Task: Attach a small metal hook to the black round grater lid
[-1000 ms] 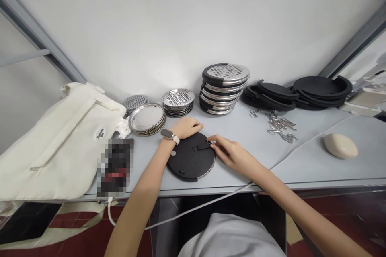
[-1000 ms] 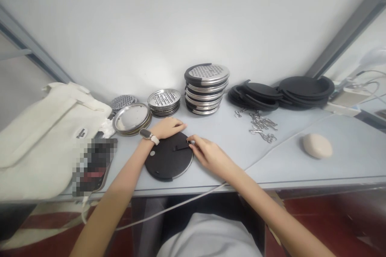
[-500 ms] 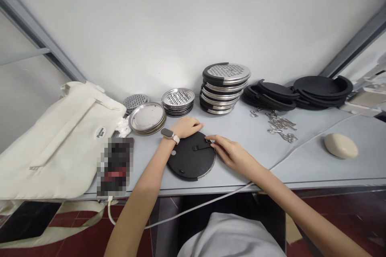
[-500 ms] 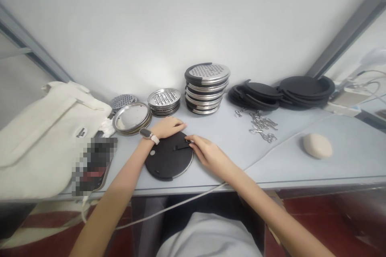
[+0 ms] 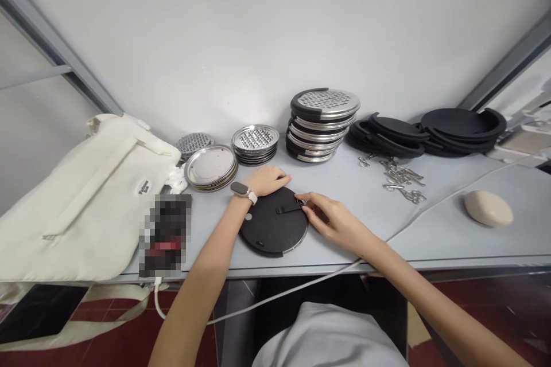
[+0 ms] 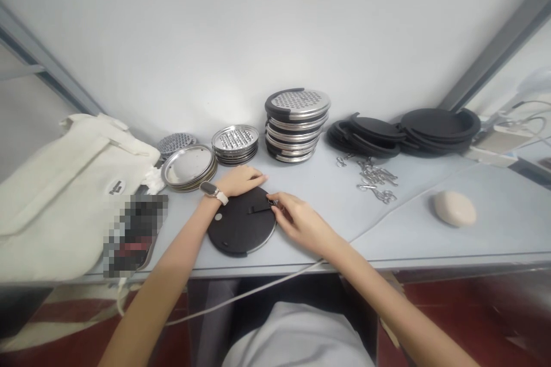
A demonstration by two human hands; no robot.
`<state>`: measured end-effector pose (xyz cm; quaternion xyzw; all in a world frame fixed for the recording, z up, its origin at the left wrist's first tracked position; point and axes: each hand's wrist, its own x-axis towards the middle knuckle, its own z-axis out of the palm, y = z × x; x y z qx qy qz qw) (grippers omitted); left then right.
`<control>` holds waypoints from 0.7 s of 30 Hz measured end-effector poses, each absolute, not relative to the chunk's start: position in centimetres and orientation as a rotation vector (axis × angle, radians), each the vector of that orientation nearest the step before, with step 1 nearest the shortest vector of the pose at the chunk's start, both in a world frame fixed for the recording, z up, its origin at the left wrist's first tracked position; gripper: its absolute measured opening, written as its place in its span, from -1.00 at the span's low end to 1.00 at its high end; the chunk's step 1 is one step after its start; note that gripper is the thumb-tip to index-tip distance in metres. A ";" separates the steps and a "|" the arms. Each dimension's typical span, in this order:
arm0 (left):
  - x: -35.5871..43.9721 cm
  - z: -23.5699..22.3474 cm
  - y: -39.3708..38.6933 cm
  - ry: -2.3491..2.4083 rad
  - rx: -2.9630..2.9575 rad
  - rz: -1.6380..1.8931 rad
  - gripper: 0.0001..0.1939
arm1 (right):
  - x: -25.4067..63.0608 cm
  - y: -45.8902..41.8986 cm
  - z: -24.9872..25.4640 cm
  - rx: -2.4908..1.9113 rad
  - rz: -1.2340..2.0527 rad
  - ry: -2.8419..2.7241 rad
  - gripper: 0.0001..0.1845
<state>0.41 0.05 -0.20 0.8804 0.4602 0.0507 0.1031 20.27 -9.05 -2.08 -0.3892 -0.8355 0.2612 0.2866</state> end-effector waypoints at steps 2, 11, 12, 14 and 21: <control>0.4 -0.2 0.1 1.362 2.597 0.147 -0.46 | 20.3 -9.0 -2.2 -1.043 0.691 -2.227 -0.70; 0.3 -0.1 -0.2 1.344 2.583 0.167 -0.46 | 20.1 -9.2 -1.9 -1.020 0.659 -2.256 -0.69; 0.3 0.0 -0.2 1.346 2.577 0.170 -0.46 | 20.1 -9.2 -1.8 -1.023 0.663 -2.258 -0.70; 0.3 0.0 -0.3 1.355 2.571 0.176 -0.47 | 20.1 -9.3 -1.8 -1.033 0.670 -2.262 -0.72; 0.3 -0.4 0.2 1.360 2.598 0.152 -0.46 | 20.0 -9.2 -1.7 -1.077 0.696 -2.264 -0.77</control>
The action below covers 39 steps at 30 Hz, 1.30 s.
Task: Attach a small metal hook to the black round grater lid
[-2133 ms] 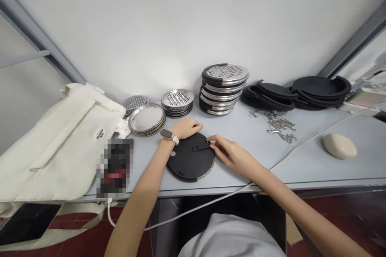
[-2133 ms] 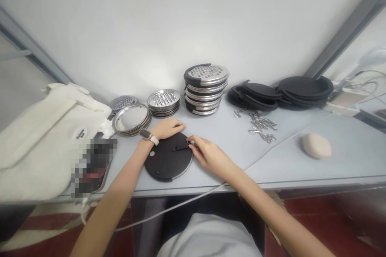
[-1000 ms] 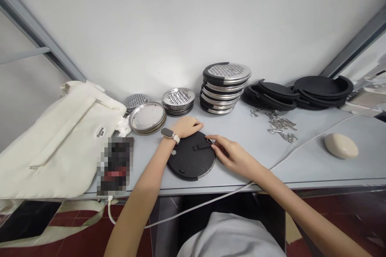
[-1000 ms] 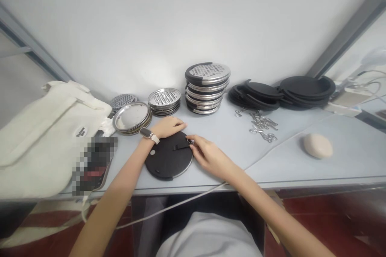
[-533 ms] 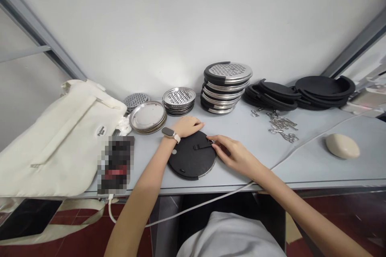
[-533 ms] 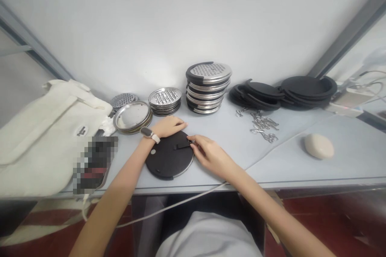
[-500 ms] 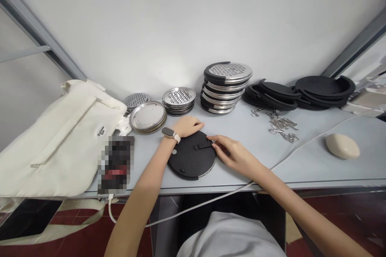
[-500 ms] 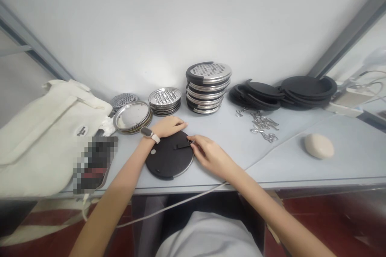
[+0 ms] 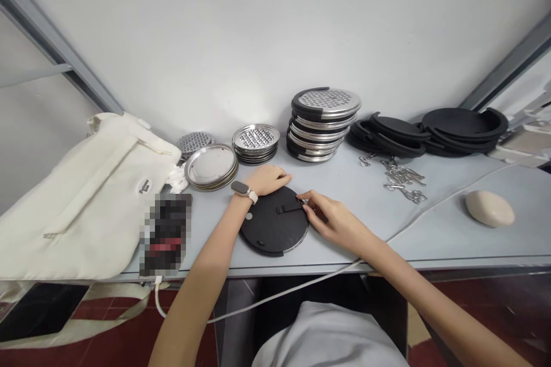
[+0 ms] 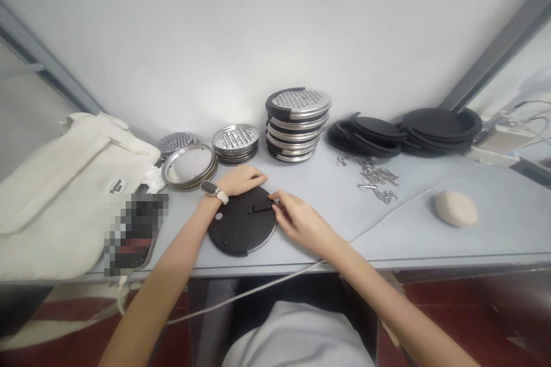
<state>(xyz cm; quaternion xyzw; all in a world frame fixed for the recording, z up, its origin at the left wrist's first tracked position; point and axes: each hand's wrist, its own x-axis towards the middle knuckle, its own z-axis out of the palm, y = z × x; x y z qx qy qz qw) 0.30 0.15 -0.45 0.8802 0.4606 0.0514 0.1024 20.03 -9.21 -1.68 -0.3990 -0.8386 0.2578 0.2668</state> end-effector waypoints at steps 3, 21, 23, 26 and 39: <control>0.3 -0.6 0.3 1.362 2.594 0.149 -0.45 | 20.0 -9.2 -1.7 -1.074 0.701 -2.259 -0.77; 0.3 -0.5 0.2 1.338 2.580 0.178 -0.47 | 20.0 -9.2 -1.6 -1.075 0.688 -2.271 -0.79; 0.2 -0.5 0.2 1.333 2.583 0.180 -0.46 | 20.0 -9.2 -1.6 -1.081 0.683 -2.273 -0.79; 0.2 -0.6 0.3 1.325 2.593 0.181 -0.46 | 20.0 -9.2 -1.7 -1.078 0.682 -2.269 -0.78; 0.3 -0.4 0.1 1.338 2.582 0.161 -0.46 | 20.0 -9.1 -2.3 -1.057 0.667 -2.227 -0.74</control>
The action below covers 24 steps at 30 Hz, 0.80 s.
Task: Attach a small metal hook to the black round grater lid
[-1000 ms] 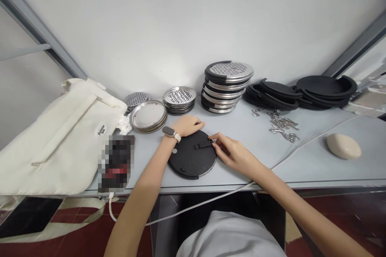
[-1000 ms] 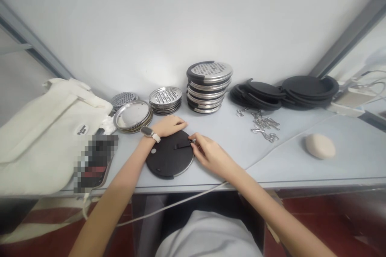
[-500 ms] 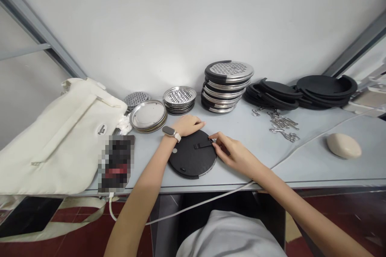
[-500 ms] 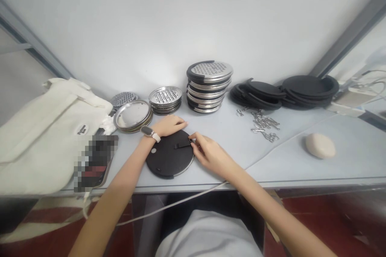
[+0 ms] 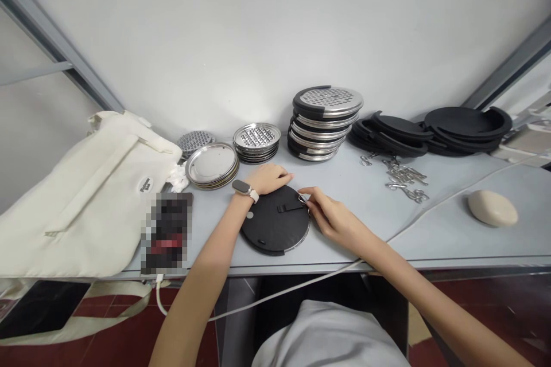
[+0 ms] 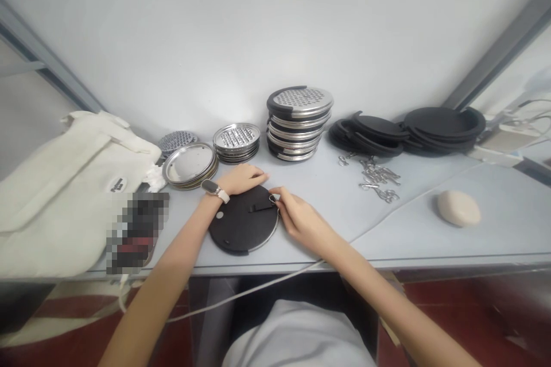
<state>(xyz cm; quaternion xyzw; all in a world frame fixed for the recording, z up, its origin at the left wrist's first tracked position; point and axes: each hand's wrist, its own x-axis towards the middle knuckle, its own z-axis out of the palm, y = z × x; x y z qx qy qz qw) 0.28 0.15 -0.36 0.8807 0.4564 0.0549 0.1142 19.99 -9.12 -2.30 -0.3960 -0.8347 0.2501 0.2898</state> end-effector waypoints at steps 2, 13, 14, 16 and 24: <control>0.3 -0.4 0.2 1.346 2.576 0.156 -0.46 | 20.0 -9.1 -2.5 -1.067 0.683 -2.202 -0.79; 0.3 -0.4 0.2 1.356 2.576 0.142 -0.46 | 19.9 -9.2 -1.9 -1.109 0.703 -2.151 -0.88; 0.3 -0.3 0.2 1.355 2.578 0.142 -0.46 | 19.9 -9.2 -1.9 -1.113 0.701 -2.153 -0.88; 0.3 -0.3 0.2 1.353 2.582 0.144 -0.46 | 19.9 -9.2 -1.9 -1.110 0.705 -2.161 -0.87; 0.3 -0.3 0.1 1.342 2.596 0.158 -0.46 | 20.0 -9.0 -2.2 -1.143 0.682 -2.212 -0.85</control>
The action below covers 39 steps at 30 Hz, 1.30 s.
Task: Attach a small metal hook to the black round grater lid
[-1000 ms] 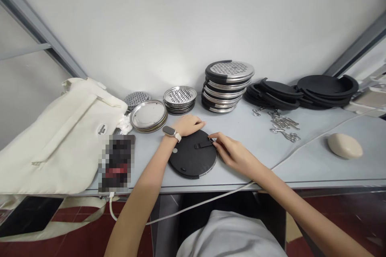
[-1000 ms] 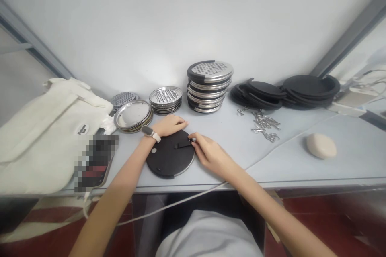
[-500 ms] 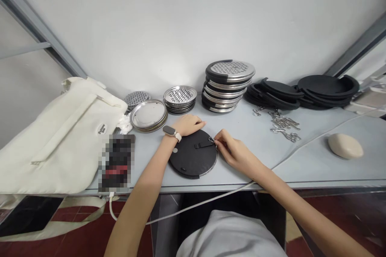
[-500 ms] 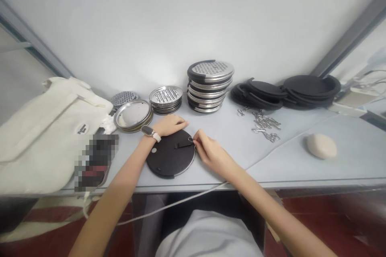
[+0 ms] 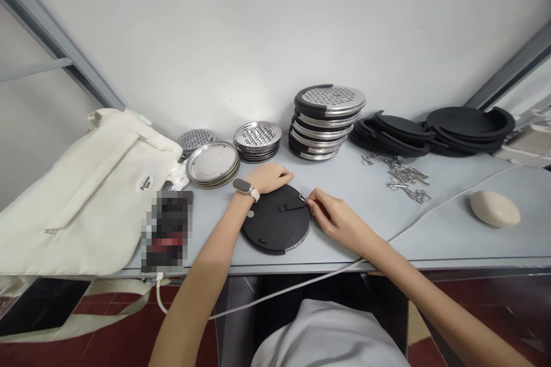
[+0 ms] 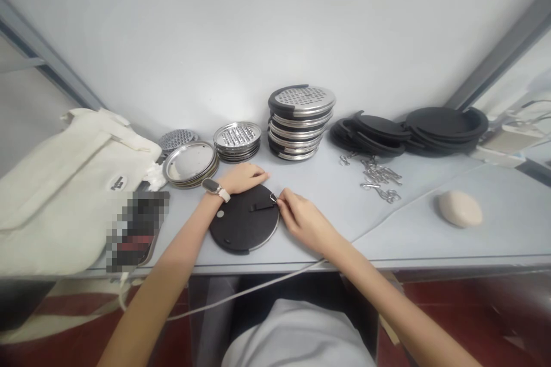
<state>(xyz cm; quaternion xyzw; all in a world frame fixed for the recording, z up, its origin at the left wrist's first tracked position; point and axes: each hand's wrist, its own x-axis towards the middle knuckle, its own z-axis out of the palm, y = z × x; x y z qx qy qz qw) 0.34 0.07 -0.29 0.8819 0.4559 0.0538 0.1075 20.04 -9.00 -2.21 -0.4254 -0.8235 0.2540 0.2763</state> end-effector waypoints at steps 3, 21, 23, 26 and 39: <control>0.3 -0.3 0.0 1.343 2.597 0.162 -0.46 | 20.0 -9.0 -2.3 -1.156 0.674 -2.230 -0.84; 0.4 -0.1 -0.1 1.342 2.622 0.137 -0.45 | 19.9 -9.0 -2.1 -1.143 0.649 -2.215 -0.80; 0.4 0.0 -0.2 1.356 2.660 0.135 -0.45 | 19.9 -9.0 -2.1 -1.145 0.658 -2.207 -0.81; 0.5 0.1 -0.3 1.376 2.721 0.142 -0.45 | 19.9 -9.0 -2.0 -1.147 0.669 -2.194 -0.83; 0.7 0.2 -0.6 1.407 2.722 0.176 -0.51 | 19.9 -9.0 -2.1 -1.152 0.668 -2.149 -0.81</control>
